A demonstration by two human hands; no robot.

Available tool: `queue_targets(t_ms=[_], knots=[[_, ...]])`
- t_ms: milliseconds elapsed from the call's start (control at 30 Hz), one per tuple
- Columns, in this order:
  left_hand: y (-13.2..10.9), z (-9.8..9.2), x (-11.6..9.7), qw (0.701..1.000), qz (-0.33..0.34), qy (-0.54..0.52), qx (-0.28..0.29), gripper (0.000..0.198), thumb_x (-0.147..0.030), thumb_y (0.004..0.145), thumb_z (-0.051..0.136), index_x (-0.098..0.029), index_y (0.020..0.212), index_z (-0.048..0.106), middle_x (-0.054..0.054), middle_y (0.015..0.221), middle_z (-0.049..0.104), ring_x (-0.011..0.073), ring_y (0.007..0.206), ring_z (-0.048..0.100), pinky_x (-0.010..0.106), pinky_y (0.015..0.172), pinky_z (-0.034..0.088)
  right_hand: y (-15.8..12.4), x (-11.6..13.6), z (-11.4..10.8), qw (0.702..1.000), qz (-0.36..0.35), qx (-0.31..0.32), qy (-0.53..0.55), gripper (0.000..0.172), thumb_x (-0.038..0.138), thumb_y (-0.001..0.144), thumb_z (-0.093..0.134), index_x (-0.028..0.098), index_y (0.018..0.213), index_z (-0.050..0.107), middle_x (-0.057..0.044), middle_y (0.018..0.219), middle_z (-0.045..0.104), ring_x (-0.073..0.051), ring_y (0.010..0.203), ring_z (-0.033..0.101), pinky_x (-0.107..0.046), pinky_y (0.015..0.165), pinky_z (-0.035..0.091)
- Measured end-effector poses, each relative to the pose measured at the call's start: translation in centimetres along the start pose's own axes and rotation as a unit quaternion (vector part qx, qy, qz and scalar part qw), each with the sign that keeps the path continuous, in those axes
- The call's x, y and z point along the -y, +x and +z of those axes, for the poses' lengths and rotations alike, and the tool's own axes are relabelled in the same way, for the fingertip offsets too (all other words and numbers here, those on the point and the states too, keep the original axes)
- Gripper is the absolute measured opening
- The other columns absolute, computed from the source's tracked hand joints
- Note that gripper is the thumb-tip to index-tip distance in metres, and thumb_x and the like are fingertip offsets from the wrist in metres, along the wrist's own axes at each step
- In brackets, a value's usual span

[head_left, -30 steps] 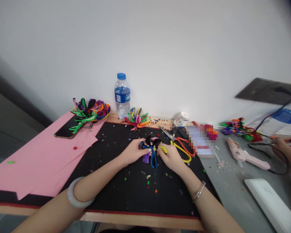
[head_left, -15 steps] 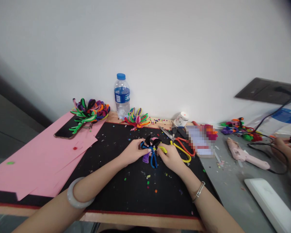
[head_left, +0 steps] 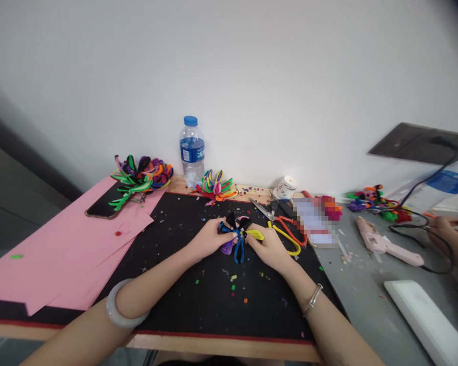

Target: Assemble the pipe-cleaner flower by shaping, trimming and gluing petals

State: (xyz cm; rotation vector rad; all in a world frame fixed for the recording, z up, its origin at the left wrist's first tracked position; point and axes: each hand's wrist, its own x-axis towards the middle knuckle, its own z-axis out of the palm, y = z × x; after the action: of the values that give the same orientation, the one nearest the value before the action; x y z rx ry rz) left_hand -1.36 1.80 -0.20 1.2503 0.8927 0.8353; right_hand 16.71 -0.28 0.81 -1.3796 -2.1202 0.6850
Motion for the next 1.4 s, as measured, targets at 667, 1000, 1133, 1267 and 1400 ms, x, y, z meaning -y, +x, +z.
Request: queue_targets(t_ms=[667,1000,1133,1267,1400], knots=[[0.03,-0.02,0.25,1.000,0.012,0.025,0.008,0.018,-0.023,0.067,0.064,-0.013,0.080,0.058,0.003,0.069,0.065,0.0180,0.070,0.061,0.032,0.072,0.047,-0.09,0.07,0.14,1.000,-0.003,-0.003,-0.006,0.014,0.018,0.079,0.042,0.017,0.068,0.052,0.003,0.057,0.051,-0.010,0.052,0.044,-0.020,0.053,0.034],[-0.03,0.06,-0.03,0.999,0.011,0.032,0.010,0.017,-0.024,0.066,0.065,-0.013,0.078,0.058,0.003,0.068,0.065,0.0183,0.069,0.061,0.032,0.071,0.047,-0.08,-0.05,0.22,1.000,-0.003,-0.006,-0.009,0.014,0.018,0.078,0.042,0.017,0.067,0.051,0.003,0.057,0.051,-0.010,0.051,0.044,-0.020,0.052,0.034],[-0.02,0.07,0.01,0.999,0.011,0.030,0.010,0.018,-0.024,0.067,0.065,-0.013,0.078,0.058,0.003,0.068,0.065,0.0188,0.069,0.062,0.032,0.071,0.047,-0.09,0.00,0.23,1.000,-0.002,-0.009,-0.008,0.014,0.018,0.077,0.042,0.017,0.066,0.051,0.003,0.055,0.050,-0.010,0.051,0.044,-0.020,0.051,0.033],[0.02,0.07,-0.08,0.999,0.012,0.029,0.013,0.019,-0.024,0.066,0.065,-0.013,0.079,0.058,0.003,0.068,0.065,0.0182,0.069,0.061,0.031,0.070,0.047,-0.10,0.05,0.23,1.000,0.001,-0.011,-0.006,0.015,0.017,0.077,0.042,0.017,0.065,0.050,0.003,0.054,0.049,-0.009,0.049,0.043,-0.020,0.050,0.032],[-0.01,0.12,-0.31,0.999,0.009,0.026,0.018,0.020,-0.024,0.066,0.065,-0.012,0.080,0.058,0.002,0.067,0.064,0.0169,0.067,0.059,0.030,0.069,0.046,-0.10,0.11,0.24,1.000,0.003,-0.007,-0.004,0.015,0.018,0.077,0.042,0.017,0.065,0.050,0.003,0.055,0.049,-0.009,0.050,0.043,-0.020,0.050,0.032]])
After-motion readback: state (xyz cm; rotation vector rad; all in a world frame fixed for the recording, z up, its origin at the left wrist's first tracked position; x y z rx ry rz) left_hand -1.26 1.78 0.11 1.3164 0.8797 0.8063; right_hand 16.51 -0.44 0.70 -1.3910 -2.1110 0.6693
